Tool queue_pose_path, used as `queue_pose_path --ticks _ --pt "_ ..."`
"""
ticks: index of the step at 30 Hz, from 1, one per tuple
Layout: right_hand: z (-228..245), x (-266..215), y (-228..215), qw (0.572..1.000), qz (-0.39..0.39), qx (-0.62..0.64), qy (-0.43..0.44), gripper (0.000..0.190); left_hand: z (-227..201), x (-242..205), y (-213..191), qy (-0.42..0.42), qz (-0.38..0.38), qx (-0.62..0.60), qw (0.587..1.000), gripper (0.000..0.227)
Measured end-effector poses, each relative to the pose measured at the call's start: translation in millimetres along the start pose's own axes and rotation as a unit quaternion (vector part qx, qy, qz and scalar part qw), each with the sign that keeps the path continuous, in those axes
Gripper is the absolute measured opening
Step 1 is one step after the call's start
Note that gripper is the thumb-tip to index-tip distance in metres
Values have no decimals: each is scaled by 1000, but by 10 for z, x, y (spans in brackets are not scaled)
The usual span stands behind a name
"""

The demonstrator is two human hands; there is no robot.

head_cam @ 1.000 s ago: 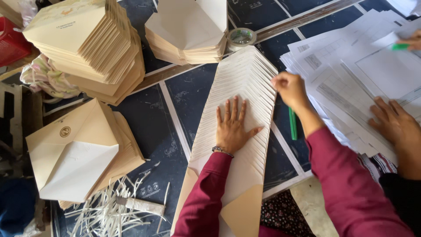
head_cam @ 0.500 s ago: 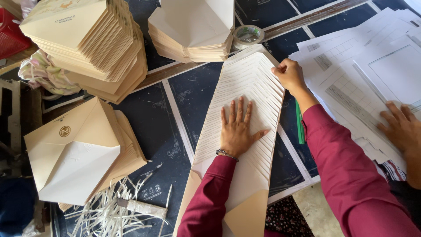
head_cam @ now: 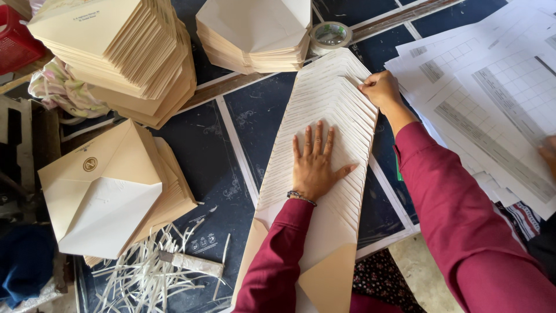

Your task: The person inserts white papers into a stack of brown envelopes on a table. They use a green tool to smooth the papers and then fold the top flap of each envelope closed.

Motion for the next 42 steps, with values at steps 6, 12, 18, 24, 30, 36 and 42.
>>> queue_pose_path --ticks 6,12,18,24,30,36,42 --pt "28 -4 -9 1000 -8 -2 -17 11 -1 -6 -14 0 1 5 1000 108" --pt "126 -117 -141 992 -90 -11 -86 27 -9 -14 9 3 0 0 1000 108" --pt "186 -93 -134 992 -69 47 -94 19 14 1 24 4 -16 0 1000 109" --pt "50 72 -11 997 -33 15 -66 10 8 -7 15 -1 -6 -6 1000 109" --pt "86 114 8 999 -20 -35 -27 6 16 0 14 -6 -14 -3 1000 109" --pt "108 -13 -134 992 -103 27 -61 13 17 5 20 -5 -12 -4 1000 108" --pt "240 -274 -308 966 -201 28 -159 27 22 -5 17 0 -14 -13 1000 109"
Point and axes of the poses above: each hand's wrist, its own x-axis towards the middle knuckle, its own y-axis out of the palm, z = x × y, the point moved 8 cm from there along x, towards the middle knuckle, and after that the axes turned 8 degrees about z, right-handed, at the moved point
